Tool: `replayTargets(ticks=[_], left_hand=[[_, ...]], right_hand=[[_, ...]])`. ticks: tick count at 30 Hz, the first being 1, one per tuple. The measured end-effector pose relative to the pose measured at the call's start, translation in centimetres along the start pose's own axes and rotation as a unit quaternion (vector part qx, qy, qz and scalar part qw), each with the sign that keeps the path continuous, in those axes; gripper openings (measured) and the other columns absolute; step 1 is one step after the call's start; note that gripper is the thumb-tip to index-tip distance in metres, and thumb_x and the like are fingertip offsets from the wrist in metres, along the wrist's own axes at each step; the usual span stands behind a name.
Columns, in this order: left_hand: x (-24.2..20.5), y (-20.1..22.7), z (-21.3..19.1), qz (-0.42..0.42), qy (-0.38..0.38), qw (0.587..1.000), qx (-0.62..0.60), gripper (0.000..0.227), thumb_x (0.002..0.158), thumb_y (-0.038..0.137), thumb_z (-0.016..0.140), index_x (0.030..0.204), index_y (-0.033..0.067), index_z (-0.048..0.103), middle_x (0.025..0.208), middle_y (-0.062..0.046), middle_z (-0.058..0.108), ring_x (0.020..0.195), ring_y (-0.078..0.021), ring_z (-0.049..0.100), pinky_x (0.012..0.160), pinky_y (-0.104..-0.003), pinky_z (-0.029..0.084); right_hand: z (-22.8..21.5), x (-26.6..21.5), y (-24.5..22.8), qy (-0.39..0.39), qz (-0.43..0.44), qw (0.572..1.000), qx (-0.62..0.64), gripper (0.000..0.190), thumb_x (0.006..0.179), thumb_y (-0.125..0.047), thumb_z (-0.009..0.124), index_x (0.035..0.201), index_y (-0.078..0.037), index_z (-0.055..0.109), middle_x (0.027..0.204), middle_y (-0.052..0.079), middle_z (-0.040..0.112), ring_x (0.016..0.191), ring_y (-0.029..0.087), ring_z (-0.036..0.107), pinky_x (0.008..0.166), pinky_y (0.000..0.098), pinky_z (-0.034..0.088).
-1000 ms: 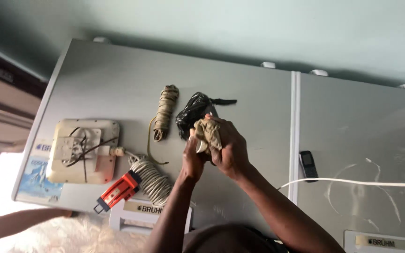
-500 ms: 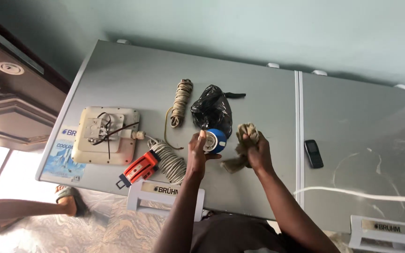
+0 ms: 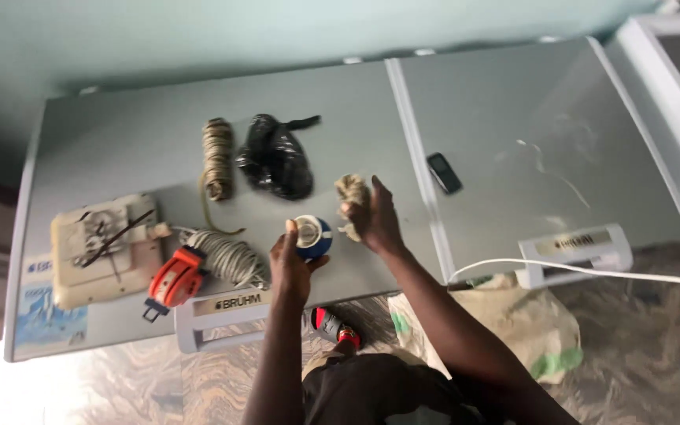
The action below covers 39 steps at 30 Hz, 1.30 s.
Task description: The person wipes a small blue and white electrical component with a cloth on top of a freezer. They rotate the part to clean different sides and then place it on a sack on the floor.
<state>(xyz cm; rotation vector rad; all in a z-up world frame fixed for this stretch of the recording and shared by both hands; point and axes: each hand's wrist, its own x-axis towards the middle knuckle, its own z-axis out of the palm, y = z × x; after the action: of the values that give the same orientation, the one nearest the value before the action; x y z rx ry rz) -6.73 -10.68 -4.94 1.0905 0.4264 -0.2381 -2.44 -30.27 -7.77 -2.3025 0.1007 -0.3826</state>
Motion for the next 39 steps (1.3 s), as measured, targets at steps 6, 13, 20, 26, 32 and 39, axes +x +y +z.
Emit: replayTargets(ticks=[6, 13, 20, 26, 32, 39], left_hand=[[-4.4, -3.1, 3.1, -0.012, -0.013, 0.992, 0.125, 0.062, 0.088, 0.047, 0.068, 0.123, -0.0037, 0.058, 0.106, -0.014, 0.07, 0.087, -0.0202, 0.073, 0.063, -0.04, 0.063], [-5.1, -14.1, 5.7, 0.092, -0.257, 0.907, 0.321, 0.067, 0.097, 0.043, 0.069, 0.133, -0.0096, 0.05, 0.109, -0.016, 0.068, 0.089, -0.0212, 0.068, 0.072, -0.035, 0.06], [-9.3, -17.2, 15.6, -0.115, -0.391, 0.838, 0.362, 0.06, 0.107, 0.053, 0.038, 0.143, 0.0049, 0.036, 0.127, -0.015, 0.058, 0.107, -0.0215, 0.066, 0.084, -0.035, 0.06], [-9.4, -26.8, 15.7, -0.183, -0.562, 0.737, 0.328, 0.059, 0.099, 0.049, 0.058, 0.135, 0.0022, 0.051, 0.123, -0.014, 0.06, 0.103, -0.0234, 0.068, 0.071, -0.037, 0.067], [-14.6, -29.6, 16.1, -0.141, -0.657, 0.651, 0.353, 0.047, 0.095, 0.027, 0.072, 0.131, 0.0006, 0.057, 0.115, -0.011, 0.068, 0.092, -0.0173, 0.071, 0.065, -0.031, 0.064], [-8.9, -42.4, 7.1, -0.228, -0.583, 0.64, 0.445, 0.032, 0.093, 0.021, 0.074, 0.116, 0.001, 0.065, 0.094, -0.01, 0.072, 0.073, -0.0157, 0.072, 0.058, -0.029, 0.061]], right_hand=[[-6.0, -10.2, -2.6, 0.016, -0.024, 0.991, 0.134, 0.067, 0.103, -0.038, 0.059, 0.152, 0.003, 0.041, 0.154, 0.029, 0.047, 0.147, 0.043, 0.045, 0.121, 0.0496, 0.038], [-12.9, -18.4, -2.2, 0.098, 0.228, 0.885, 0.394, 0.063, 0.097, -0.02, 0.059, 0.155, -0.001, 0.042, 0.141, 0.025, 0.061, 0.121, 0.031, 0.062, 0.096, 0.0379, 0.057], [-16.3, -24.2, 1.1, 0.364, 0.246, 0.892, 0.104, 0.071, 0.085, -0.006, 0.071, 0.15, -0.003, 0.043, 0.133, 0.02, 0.059, 0.125, 0.03, 0.062, 0.1, 0.0376, 0.055], [-11.6, -31.8, 11.2, 0.545, 0.414, 0.705, 0.188, 0.055, 0.094, -0.027, 0.074, 0.14, -0.002, 0.056, 0.117, 0.012, 0.072, 0.104, 0.022, 0.071, 0.088, 0.0345, 0.058], [-11.5, -36.7, 12.8, 0.676, 0.418, 0.488, 0.36, 0.05, 0.095, -0.038, 0.072, 0.123, 0.003, 0.069, 0.098, 0.011, 0.07, 0.082, 0.017, 0.069, 0.07, 0.0326, 0.06], [-5.9, -46.5, 18.4, 0.677, 0.488, 0.392, 0.387, 0.053, 0.091, -0.04, 0.073, 0.121, 0.004, 0.068, 0.096, 0.014, 0.072, 0.078, 0.022, 0.071, 0.064, 0.0352, 0.061]])
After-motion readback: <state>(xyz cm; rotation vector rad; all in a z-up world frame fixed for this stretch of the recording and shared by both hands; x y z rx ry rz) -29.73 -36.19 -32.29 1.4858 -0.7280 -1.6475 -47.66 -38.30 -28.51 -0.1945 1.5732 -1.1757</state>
